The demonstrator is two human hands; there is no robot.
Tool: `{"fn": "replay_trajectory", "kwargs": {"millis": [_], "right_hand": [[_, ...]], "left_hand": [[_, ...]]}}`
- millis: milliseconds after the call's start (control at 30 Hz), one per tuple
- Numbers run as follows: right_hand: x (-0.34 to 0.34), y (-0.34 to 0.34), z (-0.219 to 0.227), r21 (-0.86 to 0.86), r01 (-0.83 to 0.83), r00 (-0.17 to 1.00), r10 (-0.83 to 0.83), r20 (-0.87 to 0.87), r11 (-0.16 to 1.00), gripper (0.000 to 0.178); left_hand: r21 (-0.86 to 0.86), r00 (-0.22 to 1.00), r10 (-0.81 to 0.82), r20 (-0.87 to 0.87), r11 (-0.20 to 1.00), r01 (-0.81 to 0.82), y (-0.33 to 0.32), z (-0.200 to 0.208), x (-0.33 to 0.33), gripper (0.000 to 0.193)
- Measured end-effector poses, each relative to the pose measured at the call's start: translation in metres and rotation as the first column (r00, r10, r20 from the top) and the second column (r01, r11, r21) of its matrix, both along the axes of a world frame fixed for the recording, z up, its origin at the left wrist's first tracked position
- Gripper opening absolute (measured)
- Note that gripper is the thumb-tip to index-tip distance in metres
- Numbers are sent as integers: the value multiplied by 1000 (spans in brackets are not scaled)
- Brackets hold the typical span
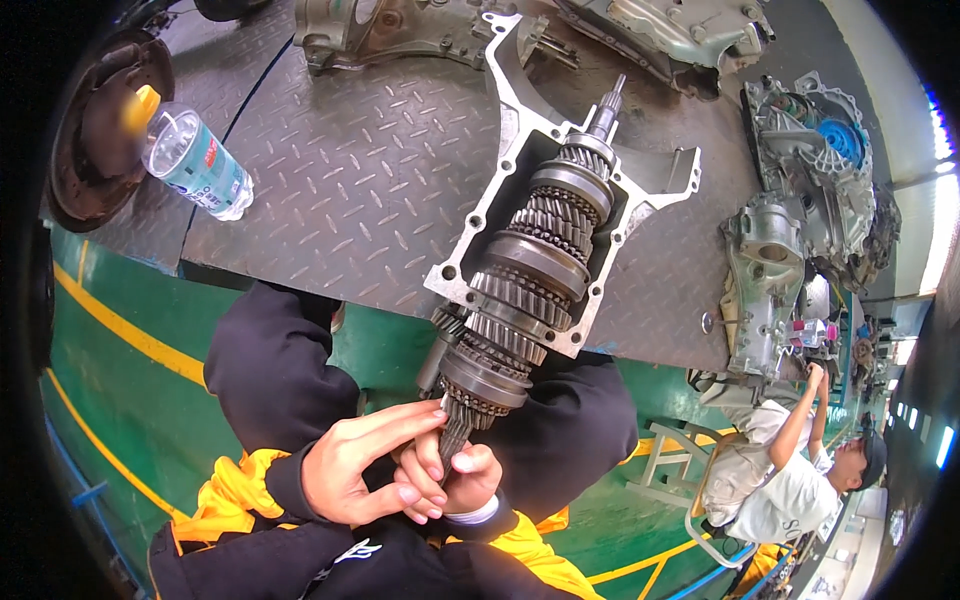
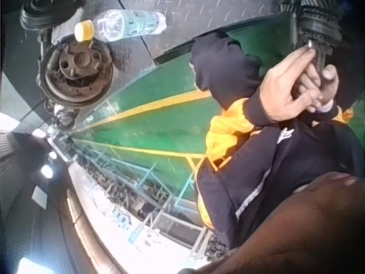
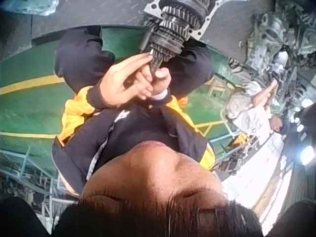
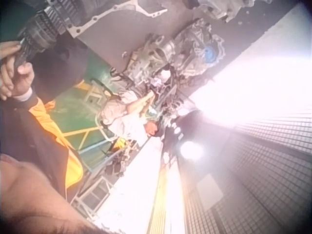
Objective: The person uses their hands to rotate and check the alignment of gears and shafts inside an open gearbox housing.
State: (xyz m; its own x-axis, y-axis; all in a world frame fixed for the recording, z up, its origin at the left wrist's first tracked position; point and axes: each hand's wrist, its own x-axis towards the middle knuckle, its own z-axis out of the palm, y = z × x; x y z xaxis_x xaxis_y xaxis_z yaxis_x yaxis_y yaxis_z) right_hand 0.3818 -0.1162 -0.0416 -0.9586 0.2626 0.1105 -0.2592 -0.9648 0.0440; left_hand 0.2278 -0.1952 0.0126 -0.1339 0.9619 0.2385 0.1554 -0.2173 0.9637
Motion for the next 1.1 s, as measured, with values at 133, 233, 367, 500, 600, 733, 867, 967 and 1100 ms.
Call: {"fn": "replay_trajectory", "kwargs": {"millis": [133, 233, 367, 500, 600, 733, 867, 967, 1100], "right_hand": [[6, -1, 7, 476, 172, 857, -369, 359, 863, 41], [21, 4, 7, 887, 25, 421, -810, 409, 461, 43], [20, 18, 15, 989, -42, 112, -984, -135, -140, 21], [22, 29, 18, 889, -361, 51, -958, -284, -283, 35], [24, 31, 20, 909, -328, 59, -966, -251, -256, 38], [28, 35, 18, 905, -334, 144, -964, -225, -262, 45], [26, 37, 18, 933, -284, 128, -973, -192, -222, 45], [26, 38, 17, 942, -279, 120, -980, -158, -186, 42], [25, 39, 16, 951, -261, 120, -983, -139, -166, 39]], "left_hand": [[-41, 1000, -28, 1, 999, 29, 0, -3, 1, 59], [-18, 995, 89, -45, 996, -90, 4, -4, -2, 37], [99, 883, 377, -281, 926, -364, 19, -4, 3, 26], [89, 844, 374, -384, 925, -369, 28, -9, 6, 29], [99, 820, 383, -427, 920, -378, 36, -5, 11, 31], [91, 807, 380, -452, 919, -382, 38, -12, 16, 31], [98, 800, 394, -452, 914, -394, 42, -15, 16, 30], [64, 809, 403, -428, 906, -418, 42, -15, 20, 30], [102, 788, 426, -445, 898, -429, 43, -19, 21, 33]]}}
